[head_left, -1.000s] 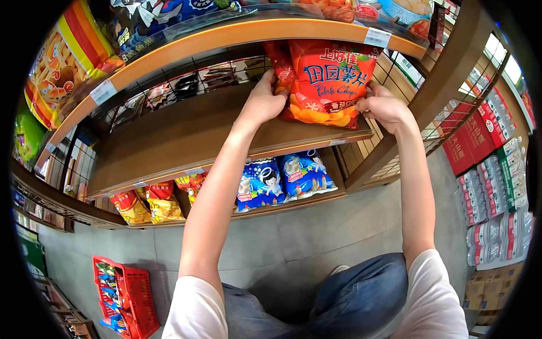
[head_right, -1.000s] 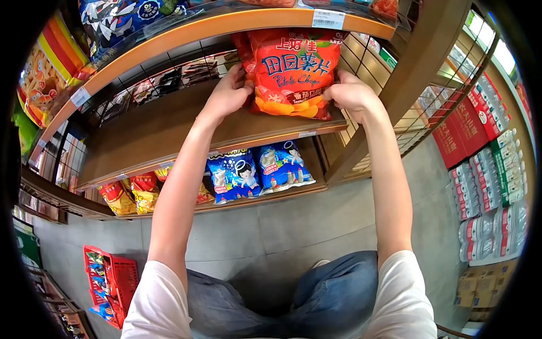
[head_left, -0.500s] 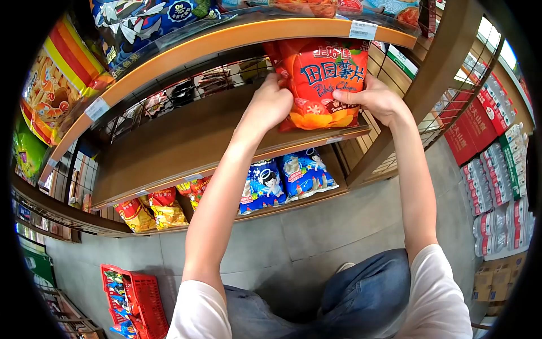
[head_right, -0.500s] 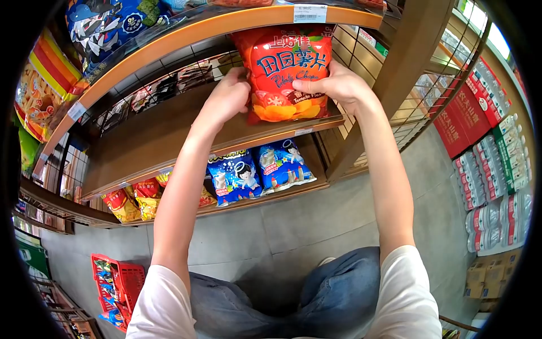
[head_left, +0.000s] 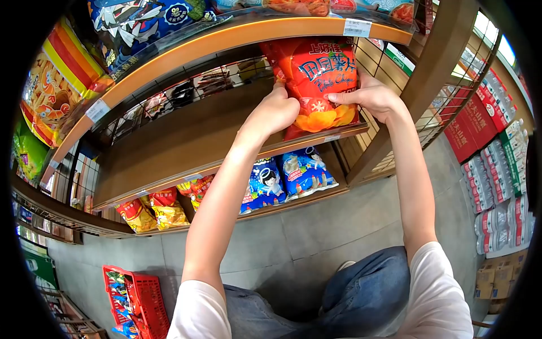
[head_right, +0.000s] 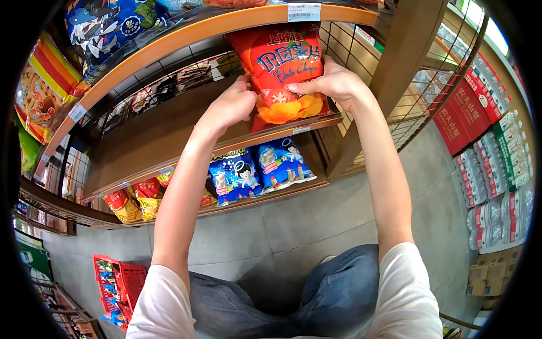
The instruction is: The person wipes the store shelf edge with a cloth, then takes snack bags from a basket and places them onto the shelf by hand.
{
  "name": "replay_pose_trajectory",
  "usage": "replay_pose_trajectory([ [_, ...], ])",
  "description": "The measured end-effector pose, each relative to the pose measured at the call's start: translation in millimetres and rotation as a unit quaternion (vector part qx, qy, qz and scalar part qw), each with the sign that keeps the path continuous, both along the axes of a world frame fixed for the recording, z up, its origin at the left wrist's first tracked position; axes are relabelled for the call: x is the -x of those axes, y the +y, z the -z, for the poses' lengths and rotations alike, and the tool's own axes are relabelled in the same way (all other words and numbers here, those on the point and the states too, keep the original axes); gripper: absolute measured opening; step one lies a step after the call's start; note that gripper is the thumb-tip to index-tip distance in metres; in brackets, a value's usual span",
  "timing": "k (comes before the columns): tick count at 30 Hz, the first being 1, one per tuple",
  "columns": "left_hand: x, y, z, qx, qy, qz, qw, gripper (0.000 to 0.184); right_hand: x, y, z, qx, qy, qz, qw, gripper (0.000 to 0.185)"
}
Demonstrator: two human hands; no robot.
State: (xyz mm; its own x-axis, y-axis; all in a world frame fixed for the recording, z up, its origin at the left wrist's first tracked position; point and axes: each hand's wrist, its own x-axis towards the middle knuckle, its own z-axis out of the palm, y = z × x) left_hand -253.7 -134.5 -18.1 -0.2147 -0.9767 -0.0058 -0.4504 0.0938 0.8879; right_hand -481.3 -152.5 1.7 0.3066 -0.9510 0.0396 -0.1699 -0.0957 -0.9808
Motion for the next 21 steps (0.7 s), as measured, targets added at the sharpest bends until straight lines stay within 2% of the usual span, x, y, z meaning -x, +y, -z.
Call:
replay_pose_trajectory([
  [1,-0.5,1.6,-1.5,0.000,0.000,-0.001,1.000,0.068,-0.9,1.8,-1.5,0.000,0.000,-0.001,1.000,0.095],
  [3,-2.4,3.4,-4.3,0.009,-0.004,-0.001,1.000,0.064,-4.4,10.3,-10.8,0.054,0.104,0.074,0.990,0.092],
  [4,-4.0,-1.2,-0.3,0.008,-0.004,-0.004,1.000,0.064,-9.1,18.9,-18.2,0.054,0.104,0.071,0.991,0.092],
  [6,-7.4,-13.2,11.8,0.111,0.003,0.001,0.994,0.059,-22.0,43.2,-34.4,0.175,0.305,0.203,0.914,0.085],
  [7,-6.7,-7.0,4.9,0.108,0.003,-0.002,0.994,0.059,-27.9,54.3,-40.9,0.174,0.305,0.201,0.915,0.085],
  [9,-4.4,3.1,-8.0,0.116,0.013,-0.017,0.993,0.055,-37.8,70.0,-48.1,0.214,0.330,0.216,0.894,0.069],
  [10,-4.8,-0.3,-3.4,0.156,0.031,-0.014,0.987,0.053,-41.2,69.2,-43.3,0.234,0.325,0.235,0.886,0.042],
  [11,-5.9,0.7,-4.6,0.155,0.029,-0.018,0.987,0.053,-43.6,69.8,-46.1,0.234,0.323,0.231,0.888,0.042],
  [13,-9.1,10.8,-17.2,0.138,-0.033,-0.039,0.989,0.051,-50.7,71.8,-55.6,0.157,0.322,0.129,0.925,0.022],
  [14,-11.0,14.5,-18.4,0.145,-0.035,-0.061,0.987,0.051,-58.4,74.8,-52.9,0.149,0.267,0.131,0.943,0.022],
  [15,-13.0,23.9,-27.7,0.138,-0.085,-0.086,0.983,0.053,-66.9,77.2,-53.9,0.149,0.264,0.121,0.945,0.022],
  [18,-33.9,39.8,-41.9,0.129,-0.113,-0.096,0.980,0.051,-94.1,85.3,-65.5,0.112,0.317,0.032,0.941,0.022],
  [19,-42.1,48.9,-48.2,0.113,-0.132,-0.091,0.981,0.048,-95.2,80.2,-57.8,0.114,0.310,0.017,0.944,0.022],
  [21,-64.6,66.0,-57.9,0.093,-0.160,-0.101,0.977,0.046,-83.4,56.8,-24.7,0.194,0.254,-0.035,0.947,0.022],
])
